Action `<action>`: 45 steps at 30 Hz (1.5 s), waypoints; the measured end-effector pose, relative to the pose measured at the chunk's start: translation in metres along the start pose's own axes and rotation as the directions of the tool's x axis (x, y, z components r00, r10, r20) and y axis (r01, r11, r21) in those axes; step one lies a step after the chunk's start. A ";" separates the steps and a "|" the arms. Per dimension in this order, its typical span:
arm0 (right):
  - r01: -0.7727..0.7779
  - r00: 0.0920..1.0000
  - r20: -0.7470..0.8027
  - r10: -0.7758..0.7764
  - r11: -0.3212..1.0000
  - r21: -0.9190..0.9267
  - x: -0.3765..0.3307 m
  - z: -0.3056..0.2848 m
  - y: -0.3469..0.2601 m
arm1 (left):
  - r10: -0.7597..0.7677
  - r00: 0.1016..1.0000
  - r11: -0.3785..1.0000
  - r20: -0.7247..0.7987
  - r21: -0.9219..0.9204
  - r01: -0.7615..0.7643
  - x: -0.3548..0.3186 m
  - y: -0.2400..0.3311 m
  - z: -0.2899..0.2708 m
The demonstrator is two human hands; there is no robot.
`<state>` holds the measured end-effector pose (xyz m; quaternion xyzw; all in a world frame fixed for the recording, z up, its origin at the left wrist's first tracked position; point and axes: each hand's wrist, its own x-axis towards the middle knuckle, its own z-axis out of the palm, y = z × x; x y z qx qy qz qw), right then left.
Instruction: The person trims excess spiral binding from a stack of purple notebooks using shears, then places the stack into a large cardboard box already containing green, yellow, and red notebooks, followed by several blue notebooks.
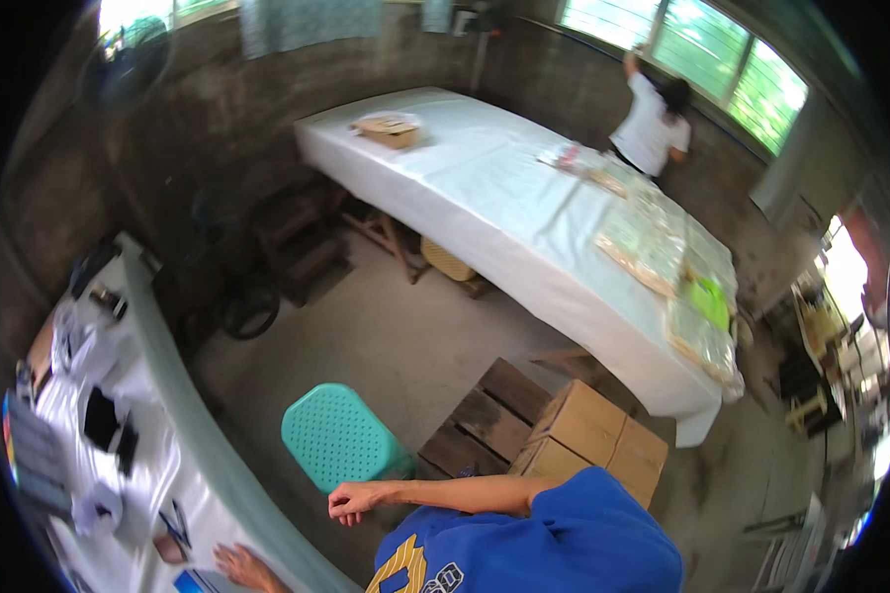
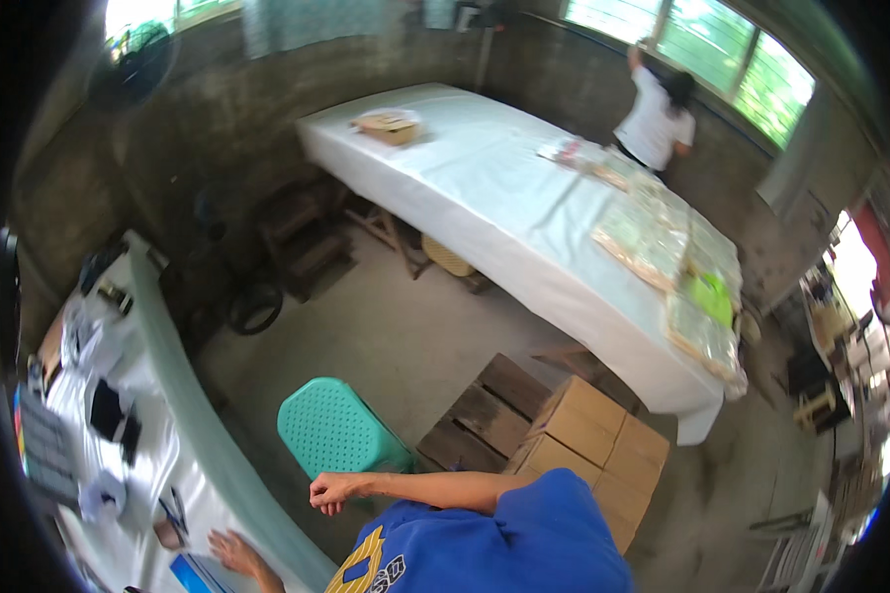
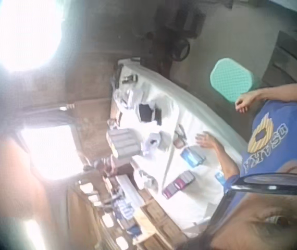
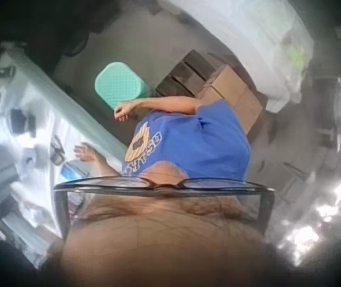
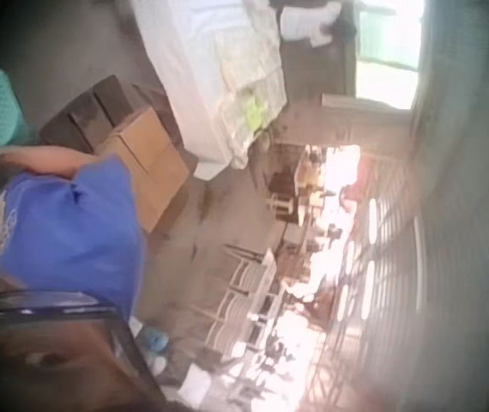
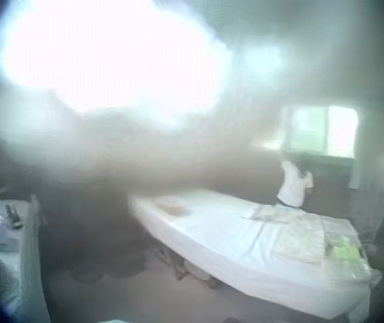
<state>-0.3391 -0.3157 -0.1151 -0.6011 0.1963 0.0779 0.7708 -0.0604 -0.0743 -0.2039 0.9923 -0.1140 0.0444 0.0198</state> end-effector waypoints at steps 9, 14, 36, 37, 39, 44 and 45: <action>0.163 0.958 -0.254 -0.133 0.981 0.101 -0.019 -0.004 -0.028 | 0.395 0.885 0.825 -0.246 0.518 -0.224 0.005 -0.047 0.024; 0.174 0.968 -0.192 -0.160 0.983 0.060 -0.011 -0.002 -0.024 | 0.495 0.814 0.724 -0.302 0.662 -0.195 0.018 -0.050 0.050; 0.170 0.973 -0.169 -0.156 0.982 0.076 -0.011 -0.022 -0.002 | 0.437 0.739 0.893 -0.512 0.150 -0.424 0.030 -0.019 0.068; 0.161 0.975 -0.164 -0.146 0.984 0.079 -0.013 -0.024 0.001 | 0.427 0.777 0.900 -0.462 0.136 -0.414 0.026 -0.014 0.067; 0.179 0.975 -0.148 -0.167 0.981 0.070 -0.006 -0.022 -0.007 | 0.371 0.846 0.928 -0.383 0.126 -0.350 0.021 -0.012 0.039; 0.096 0.995 -0.019 -0.095 0.995 0.043 0.006 -0.033 -0.011 | 0.210 0.968 0.978 -0.138 0.014 -0.210 0.015 -0.005 0.023; 0.108 0.994 0.010 -0.108 0.994 0.035 0.014 -0.028 -0.018 | 0.151 0.984 0.988 -0.096 -0.019 -0.154 0.019 -0.016 0.016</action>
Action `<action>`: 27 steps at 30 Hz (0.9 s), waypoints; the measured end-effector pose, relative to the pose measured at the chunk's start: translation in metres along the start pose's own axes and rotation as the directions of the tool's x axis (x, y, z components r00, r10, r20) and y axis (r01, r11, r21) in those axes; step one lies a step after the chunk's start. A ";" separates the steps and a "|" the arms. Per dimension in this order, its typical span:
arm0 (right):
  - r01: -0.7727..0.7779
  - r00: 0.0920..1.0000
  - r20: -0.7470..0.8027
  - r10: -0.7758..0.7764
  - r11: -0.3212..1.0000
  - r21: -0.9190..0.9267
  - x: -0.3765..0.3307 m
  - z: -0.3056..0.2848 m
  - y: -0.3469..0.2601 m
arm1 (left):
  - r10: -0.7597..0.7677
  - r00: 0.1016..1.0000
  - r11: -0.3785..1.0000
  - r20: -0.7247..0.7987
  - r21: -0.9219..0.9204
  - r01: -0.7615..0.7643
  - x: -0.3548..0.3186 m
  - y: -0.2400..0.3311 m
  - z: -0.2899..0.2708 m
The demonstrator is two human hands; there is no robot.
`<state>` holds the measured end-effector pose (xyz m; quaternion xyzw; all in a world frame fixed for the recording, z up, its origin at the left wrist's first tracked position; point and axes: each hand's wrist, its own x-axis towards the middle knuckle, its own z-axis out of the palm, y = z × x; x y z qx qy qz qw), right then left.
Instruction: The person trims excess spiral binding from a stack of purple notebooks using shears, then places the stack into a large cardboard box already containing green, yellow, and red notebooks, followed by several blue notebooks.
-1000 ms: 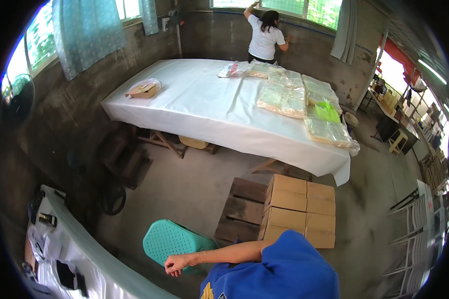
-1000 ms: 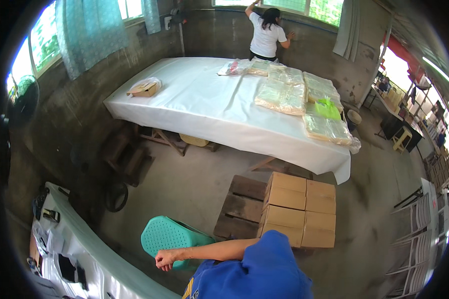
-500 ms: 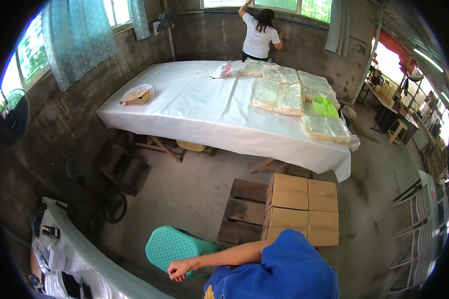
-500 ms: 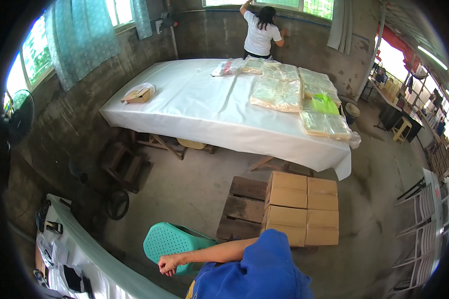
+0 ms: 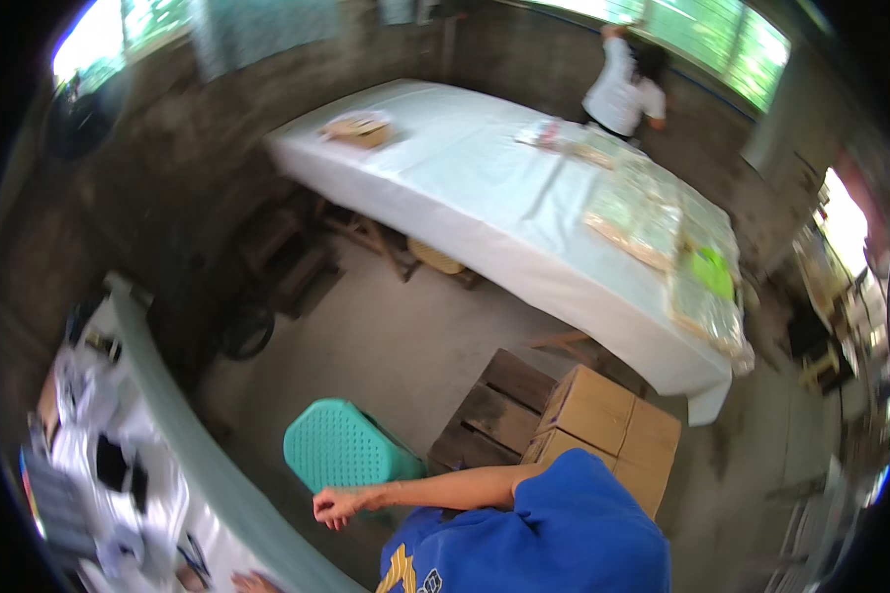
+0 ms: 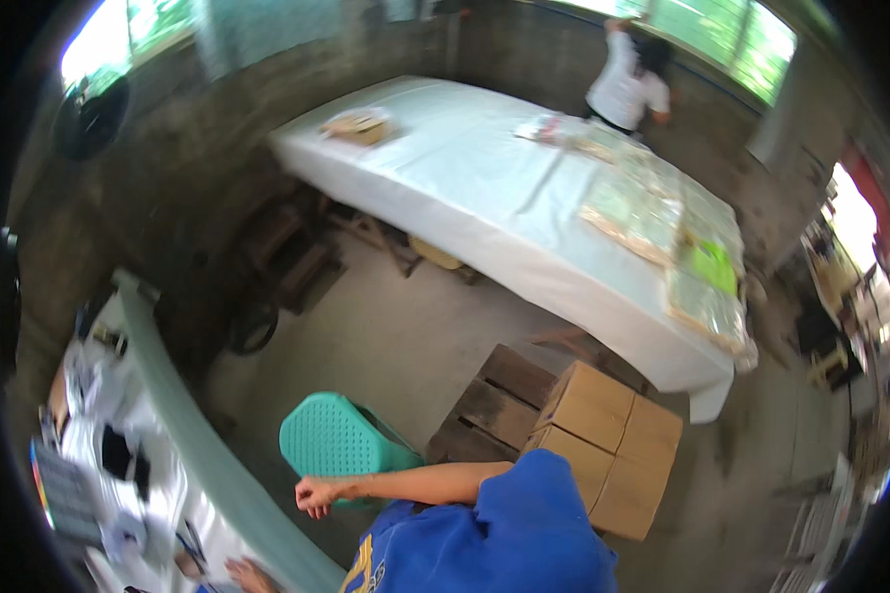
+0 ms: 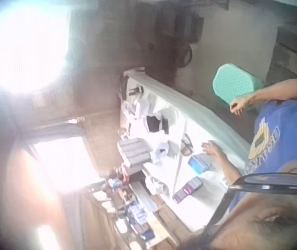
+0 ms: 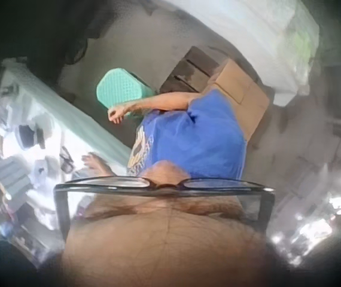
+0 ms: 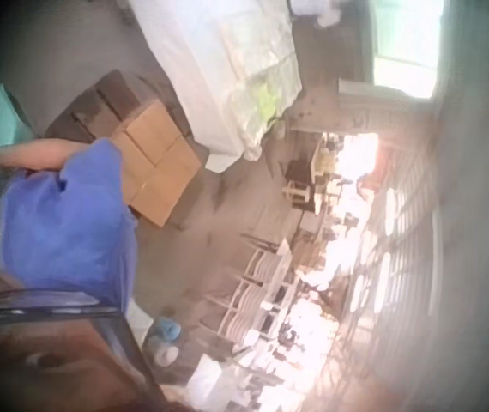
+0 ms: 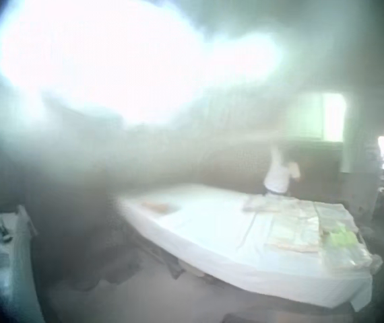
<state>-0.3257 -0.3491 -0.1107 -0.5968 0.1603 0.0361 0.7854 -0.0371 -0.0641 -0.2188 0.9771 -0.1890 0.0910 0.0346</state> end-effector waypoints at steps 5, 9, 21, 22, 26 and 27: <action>0.011 0.984 0.179 -0.008 1.000 -0.013 0.031 0.014 -0.025 | -0.050 0.992 0.901 -0.113 -0.433 -0.004 -0.031 0.001 -0.040; -0.086 0.963 0.248 0.104 0.993 -0.082 0.039 0.023 -0.057 | -0.061 0.998 0.386 -0.026 -0.922 0.000 -0.075 0.089 -0.208; -0.188 0.604 0.717 0.348 0.937 -0.296 0.055 0.129 -0.012 | 0.157 0.544 -0.129 -0.824 -0.564 -0.816 -0.235 0.124 -0.422; -0.177 0.607 0.716 0.345 0.937 -0.302 0.057 0.130 -0.011 | 0.157 0.543 -0.096 -0.825 -0.560 -0.823 -0.242 0.122 -0.419; -0.210 0.605 0.708 0.365 0.930 -0.300 0.063 0.154 -0.014 | 0.109 0.562 0.072 -0.820 -0.557 -0.827 -0.267 0.116 -0.421; -0.213 0.636 0.679 0.367 0.929 -0.302 0.067 0.160 -0.014 | 0.058 0.573 0.097 -0.817 -0.567 -0.818 -0.264 0.108 -0.423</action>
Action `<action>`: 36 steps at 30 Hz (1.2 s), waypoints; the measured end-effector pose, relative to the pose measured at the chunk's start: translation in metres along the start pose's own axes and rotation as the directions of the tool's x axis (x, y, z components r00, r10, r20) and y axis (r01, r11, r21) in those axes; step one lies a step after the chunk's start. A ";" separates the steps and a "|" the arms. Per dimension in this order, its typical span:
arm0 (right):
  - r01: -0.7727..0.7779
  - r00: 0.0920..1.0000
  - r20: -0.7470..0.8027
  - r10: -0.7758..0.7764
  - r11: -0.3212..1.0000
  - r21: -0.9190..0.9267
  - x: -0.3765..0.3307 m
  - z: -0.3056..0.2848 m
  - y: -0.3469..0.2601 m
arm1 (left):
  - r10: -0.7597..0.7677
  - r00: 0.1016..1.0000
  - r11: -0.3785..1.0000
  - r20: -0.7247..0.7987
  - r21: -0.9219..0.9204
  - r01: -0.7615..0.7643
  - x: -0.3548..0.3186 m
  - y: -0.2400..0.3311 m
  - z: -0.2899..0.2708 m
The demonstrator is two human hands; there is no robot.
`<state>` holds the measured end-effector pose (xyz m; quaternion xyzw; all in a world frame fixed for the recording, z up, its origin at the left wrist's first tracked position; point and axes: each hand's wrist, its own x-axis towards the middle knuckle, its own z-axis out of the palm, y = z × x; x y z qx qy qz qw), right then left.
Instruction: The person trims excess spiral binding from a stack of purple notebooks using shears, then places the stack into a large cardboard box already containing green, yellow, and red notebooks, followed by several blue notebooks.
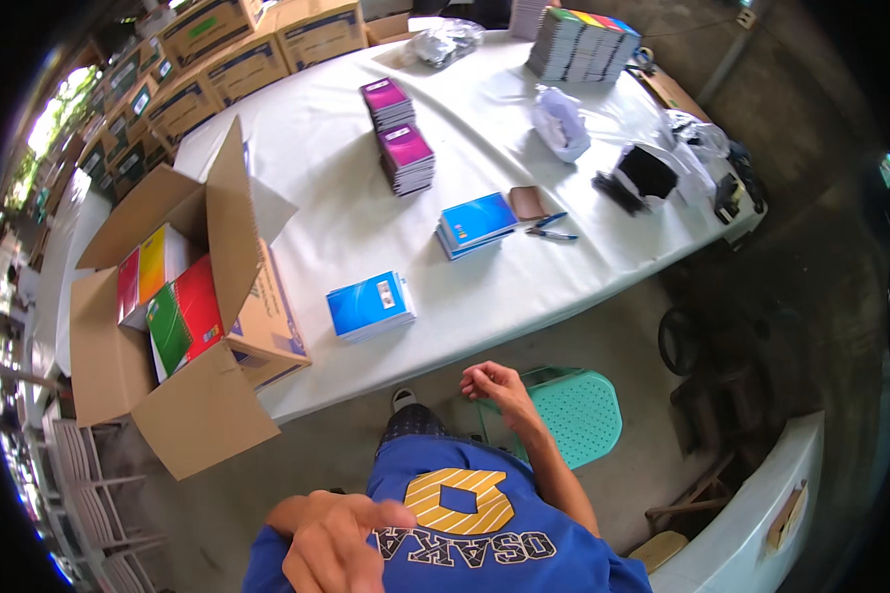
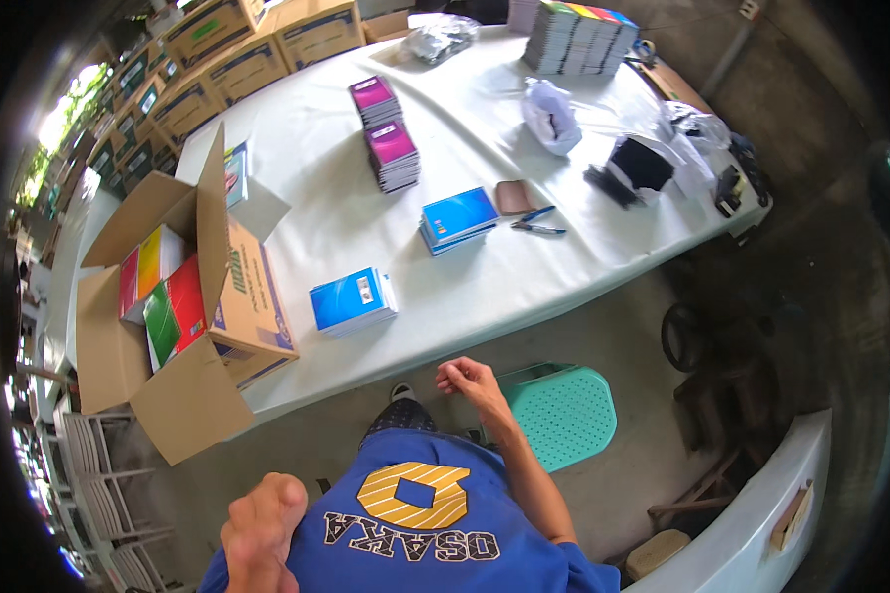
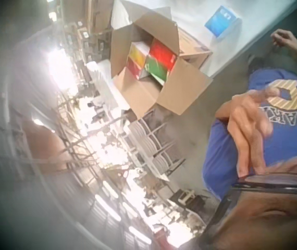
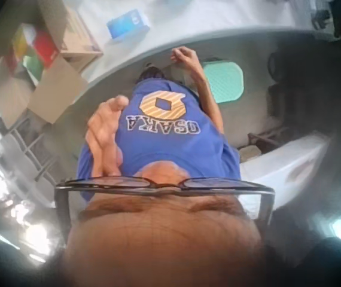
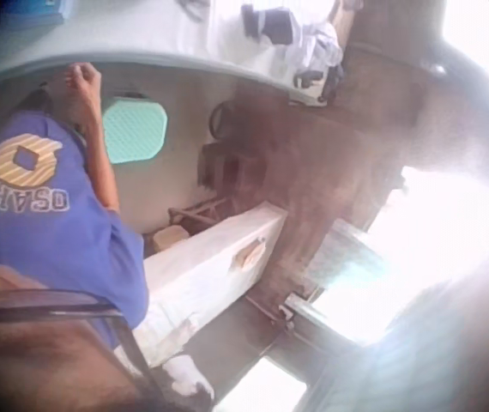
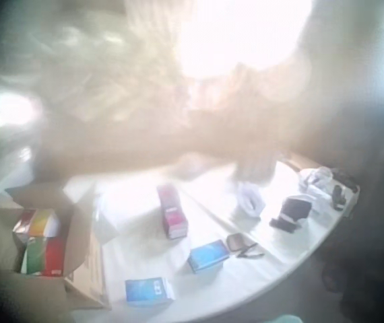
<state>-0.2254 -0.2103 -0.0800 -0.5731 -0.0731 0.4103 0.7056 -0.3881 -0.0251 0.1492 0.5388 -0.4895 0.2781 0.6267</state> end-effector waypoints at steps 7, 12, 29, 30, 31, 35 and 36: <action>0.034 0.996 -0.074 -0.045 0.989 -0.146 0.072 0.030 -0.014 | -0.471 0.571 0.265 -0.672 0.509 0.819 -0.076 -0.056 -0.092; 0.146 0.957 -0.169 -0.237 0.893 -0.425 0.147 0.063 -0.007 | -0.350 0.124 0.032 -0.928 0.120 0.992 -0.248 -0.115 -0.154; -0.304 0.947 -0.007 0.321 0.889 -0.343 0.221 0.071 -0.042 | -0.660 -0.137 0.472 -0.739 -0.549 0.690 -0.294 -0.178 -0.162; -0.315 0.937 0.034 0.348 0.882 -0.350 0.221 0.071 -0.043 | -0.582 -0.026 0.586 -0.813 -0.442 0.679 -0.303 -0.182 -0.163; -0.330 0.931 0.034 0.364 0.878 -0.347 0.220 0.068 -0.044 | -0.613 -0.093 0.405 -0.785 -0.413 0.816 -0.298 -0.179 -0.168; -0.377 0.891 0.119 0.439 0.859 -0.347 0.230 0.047 -0.043 | -0.547 -0.184 0.344 -0.817 -0.420 0.840 -0.270 -0.184 -0.159; -0.391 0.864 0.169 0.475 0.843 -0.369 0.235 0.051 -0.039 | -0.511 -0.225 0.372 -0.829 -0.450 0.812 -0.268 -0.179 -0.161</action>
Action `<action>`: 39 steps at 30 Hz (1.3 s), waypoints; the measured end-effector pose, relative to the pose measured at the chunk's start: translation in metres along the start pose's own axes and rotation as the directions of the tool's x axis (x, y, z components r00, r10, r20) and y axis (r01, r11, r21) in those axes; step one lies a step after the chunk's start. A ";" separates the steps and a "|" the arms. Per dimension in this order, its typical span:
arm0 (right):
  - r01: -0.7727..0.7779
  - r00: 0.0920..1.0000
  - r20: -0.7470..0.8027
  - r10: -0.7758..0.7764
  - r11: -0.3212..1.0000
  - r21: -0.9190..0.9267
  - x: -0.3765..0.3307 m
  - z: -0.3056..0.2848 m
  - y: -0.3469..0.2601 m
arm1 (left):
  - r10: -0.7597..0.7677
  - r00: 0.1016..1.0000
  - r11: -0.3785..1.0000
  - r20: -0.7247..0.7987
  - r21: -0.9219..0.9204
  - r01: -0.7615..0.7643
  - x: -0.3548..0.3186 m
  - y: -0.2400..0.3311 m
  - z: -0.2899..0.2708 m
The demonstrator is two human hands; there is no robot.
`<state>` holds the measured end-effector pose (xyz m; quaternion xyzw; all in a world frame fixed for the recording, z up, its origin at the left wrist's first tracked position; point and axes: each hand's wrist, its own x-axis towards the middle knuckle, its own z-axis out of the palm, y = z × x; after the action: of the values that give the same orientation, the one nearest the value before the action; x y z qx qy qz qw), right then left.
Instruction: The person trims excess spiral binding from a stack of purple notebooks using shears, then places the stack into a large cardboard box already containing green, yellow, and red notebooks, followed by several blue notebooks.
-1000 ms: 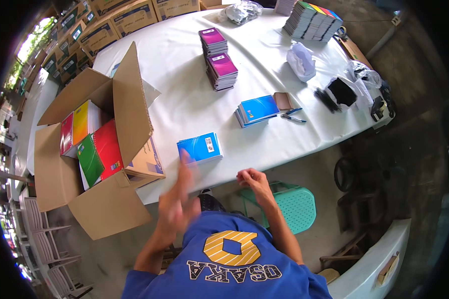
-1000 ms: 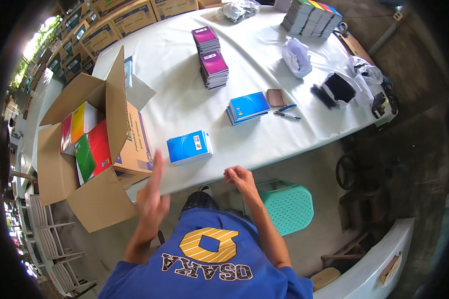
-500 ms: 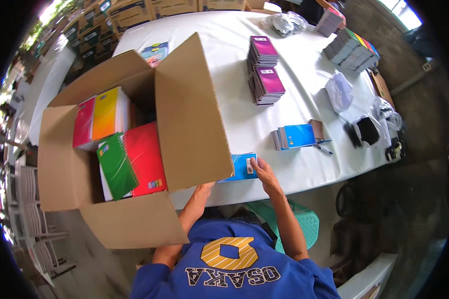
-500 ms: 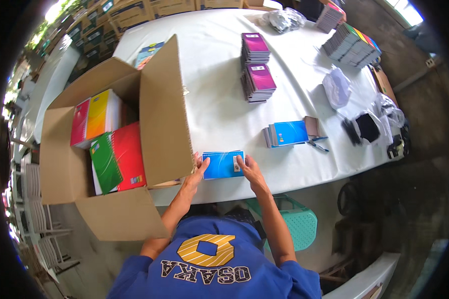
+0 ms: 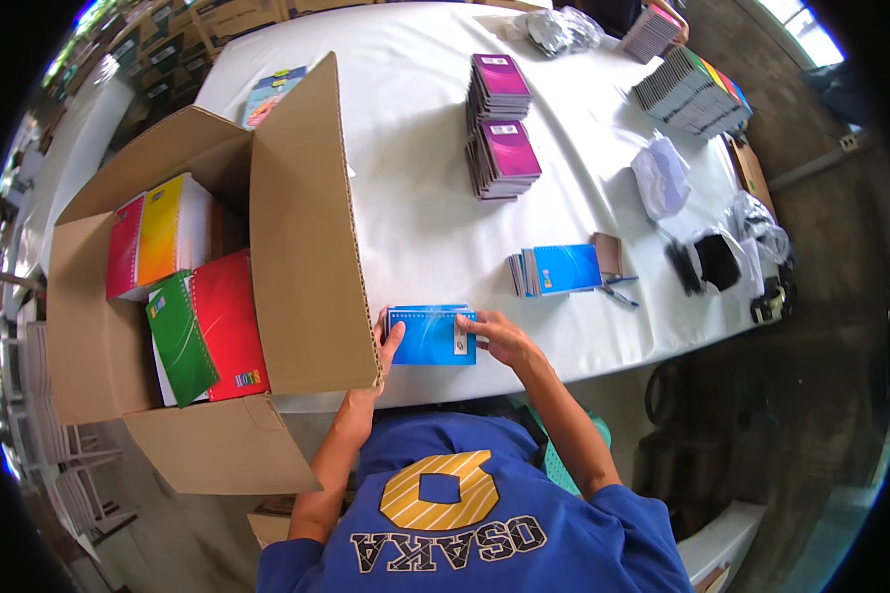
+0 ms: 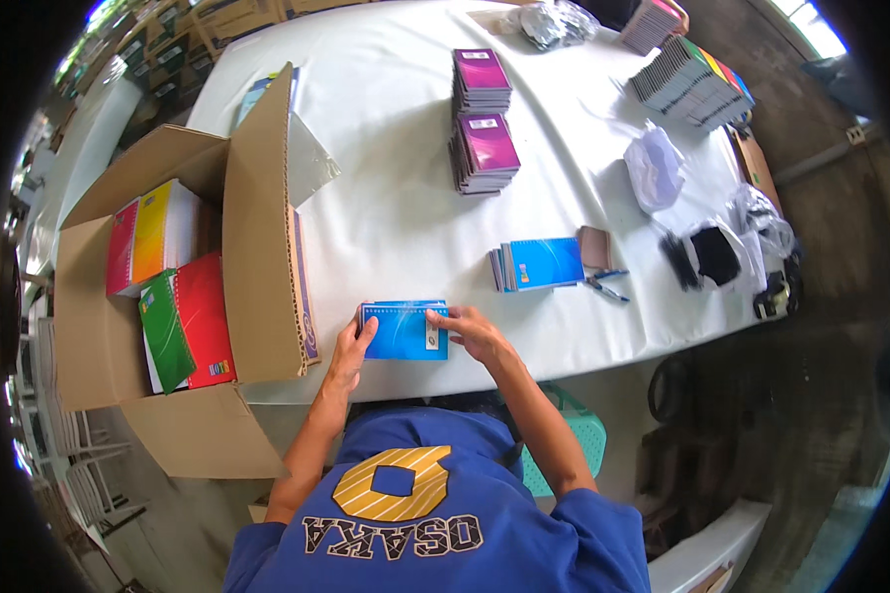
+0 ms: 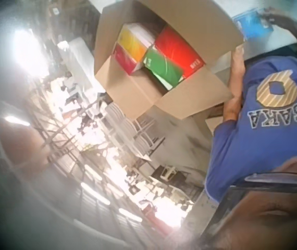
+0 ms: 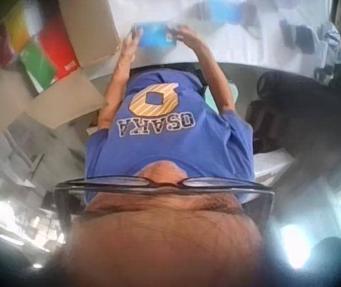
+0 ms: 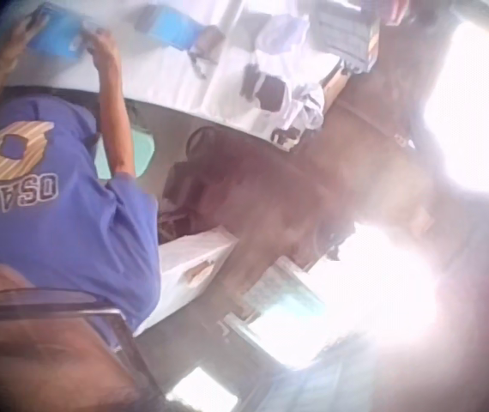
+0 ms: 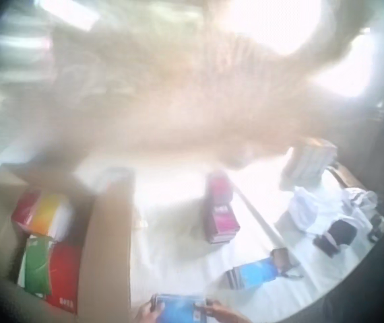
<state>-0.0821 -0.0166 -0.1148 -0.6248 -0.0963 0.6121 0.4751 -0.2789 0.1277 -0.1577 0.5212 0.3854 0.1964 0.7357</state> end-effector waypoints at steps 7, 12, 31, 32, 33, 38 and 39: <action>0.022 0.999 0.048 -0.021 1.000 -0.012 -0.010 0.006 -0.005 | 0.013 0.997 1.000 0.074 -0.018 -0.012 -0.002 -0.025 -0.019; 0.078 0.993 0.094 -0.078 0.997 0.003 0.012 -0.008 0.011 | -0.074 0.992 0.990 0.103 -0.111 0.086 -0.012 0.002 -0.008; 0.569 0.505 0.311 -0.805 0.039 -0.821 -0.066 0.054 -0.061 | -0.329 0.904 0.598 0.274 -0.680 0.424 -0.056 0.005 0.012; 0.589 0.456 0.404 -0.793 -0.071 -0.805 -0.068 0.056 -0.059 | -0.332 0.902 0.595 0.277 -0.680 0.428 -0.056 0.002 0.017; 0.604 0.457 0.440 -0.773 -0.094 -0.791 -0.071 0.057 -0.056 | -0.247 0.908 0.444 0.339 -0.793 0.417 -0.053 0.013 0.030; 0.466 0.342 0.708 -0.618 -0.543 -0.699 -0.077 0.060 -0.026 | 0.059 0.903 0.473 0.426 -0.808 0.351 -0.045 0.012 0.035; 0.417 0.273 0.737 -0.618 -0.615 -0.670 -0.079 0.060 -0.022 | 0.058 0.903 0.473 0.427 -0.808 0.352 -0.043 0.015 0.035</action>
<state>-0.1416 -0.0312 -0.0338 -0.5771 -0.7900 -0.1312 0.1601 -0.2770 0.0819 -0.1227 0.0682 0.1193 0.1884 0.9724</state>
